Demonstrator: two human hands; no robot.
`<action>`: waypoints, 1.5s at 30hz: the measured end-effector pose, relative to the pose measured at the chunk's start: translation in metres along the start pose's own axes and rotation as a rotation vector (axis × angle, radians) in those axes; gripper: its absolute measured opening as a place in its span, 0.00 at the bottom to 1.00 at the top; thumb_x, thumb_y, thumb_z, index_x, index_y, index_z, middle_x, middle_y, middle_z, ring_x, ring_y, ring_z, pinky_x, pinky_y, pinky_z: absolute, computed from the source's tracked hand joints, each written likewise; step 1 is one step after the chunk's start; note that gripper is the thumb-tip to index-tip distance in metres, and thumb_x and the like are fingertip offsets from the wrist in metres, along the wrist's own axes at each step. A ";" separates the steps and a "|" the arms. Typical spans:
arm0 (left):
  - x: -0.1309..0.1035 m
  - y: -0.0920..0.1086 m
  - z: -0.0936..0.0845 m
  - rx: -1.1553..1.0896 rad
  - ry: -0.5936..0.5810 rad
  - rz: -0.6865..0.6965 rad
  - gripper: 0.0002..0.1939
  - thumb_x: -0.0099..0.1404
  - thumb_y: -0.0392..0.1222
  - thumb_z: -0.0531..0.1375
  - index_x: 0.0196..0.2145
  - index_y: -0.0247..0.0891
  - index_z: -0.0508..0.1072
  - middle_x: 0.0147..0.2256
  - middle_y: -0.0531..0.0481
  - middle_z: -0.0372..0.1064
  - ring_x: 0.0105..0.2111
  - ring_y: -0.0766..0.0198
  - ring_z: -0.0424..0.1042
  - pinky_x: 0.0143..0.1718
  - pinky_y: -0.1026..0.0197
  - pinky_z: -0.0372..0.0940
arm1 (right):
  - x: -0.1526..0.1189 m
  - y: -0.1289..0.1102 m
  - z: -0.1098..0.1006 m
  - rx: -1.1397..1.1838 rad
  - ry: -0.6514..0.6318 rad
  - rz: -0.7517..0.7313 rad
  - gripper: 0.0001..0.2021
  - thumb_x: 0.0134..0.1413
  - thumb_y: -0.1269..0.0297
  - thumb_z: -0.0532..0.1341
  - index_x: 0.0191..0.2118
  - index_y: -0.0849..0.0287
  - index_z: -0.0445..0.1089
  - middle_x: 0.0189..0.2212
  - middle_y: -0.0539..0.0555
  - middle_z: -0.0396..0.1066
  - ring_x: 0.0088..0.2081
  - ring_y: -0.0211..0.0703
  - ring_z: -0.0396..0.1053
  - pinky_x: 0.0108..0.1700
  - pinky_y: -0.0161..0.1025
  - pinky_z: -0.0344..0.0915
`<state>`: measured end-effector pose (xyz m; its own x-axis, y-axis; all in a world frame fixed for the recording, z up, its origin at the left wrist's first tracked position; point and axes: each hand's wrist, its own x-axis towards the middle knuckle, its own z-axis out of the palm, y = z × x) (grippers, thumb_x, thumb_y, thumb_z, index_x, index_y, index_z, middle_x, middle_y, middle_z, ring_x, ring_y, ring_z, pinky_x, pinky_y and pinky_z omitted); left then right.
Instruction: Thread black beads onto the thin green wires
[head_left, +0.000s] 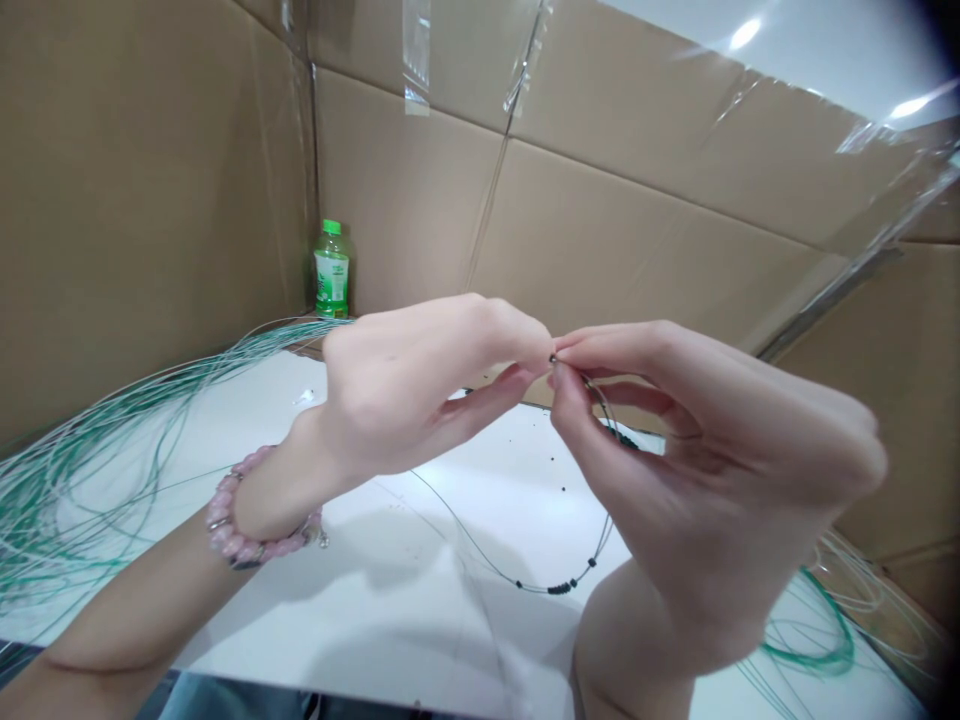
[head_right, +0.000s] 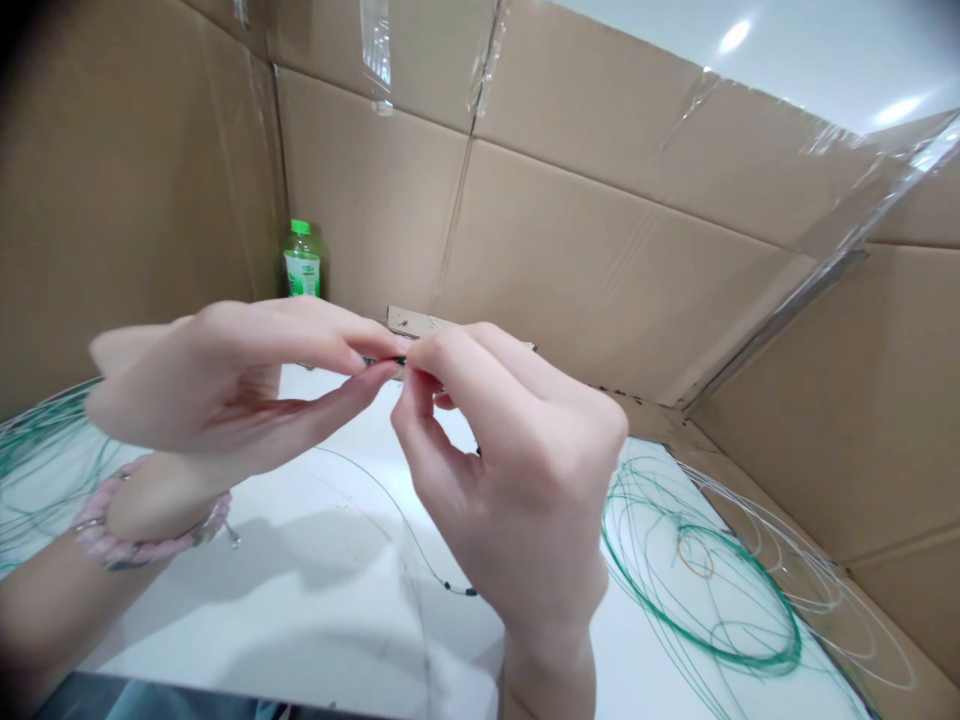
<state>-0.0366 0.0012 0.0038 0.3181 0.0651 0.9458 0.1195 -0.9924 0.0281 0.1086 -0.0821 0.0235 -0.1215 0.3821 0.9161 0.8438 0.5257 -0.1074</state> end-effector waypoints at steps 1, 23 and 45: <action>0.000 0.000 0.000 -0.001 -0.002 -0.007 0.07 0.60 0.30 0.60 0.31 0.40 0.69 0.30 0.54 0.76 0.33 0.65 0.77 0.29 0.67 0.71 | 0.000 0.000 0.000 -0.004 -0.001 -0.003 0.10 0.46 0.80 0.62 0.28 0.56 0.71 0.26 0.45 0.74 0.27 0.34 0.69 0.28 0.34 0.68; 0.009 -0.005 0.003 0.161 -0.008 0.006 0.16 0.59 0.30 0.58 0.17 0.38 0.59 0.22 0.55 0.72 0.19 0.70 0.68 0.21 0.67 0.64 | 0.004 0.012 0.016 0.381 -0.019 0.197 0.06 0.46 0.78 0.64 0.29 0.61 0.73 0.25 0.48 0.74 0.27 0.35 0.72 0.31 0.29 0.73; 0.000 -0.014 0.011 0.088 0.199 0.056 0.13 0.52 0.26 0.62 0.29 0.40 0.63 0.25 0.59 0.68 0.26 0.70 0.73 0.26 0.69 0.69 | 0.007 0.038 -0.011 0.251 -0.519 0.229 0.05 0.45 0.70 0.66 0.32 0.58 0.74 0.29 0.48 0.76 0.31 0.38 0.75 0.36 0.32 0.76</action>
<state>-0.0277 0.0164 -0.0004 0.1358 -0.0199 0.9905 0.1915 -0.9804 -0.0460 0.1457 -0.0671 0.0300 -0.2438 0.7932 0.5581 0.7374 0.5254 -0.4246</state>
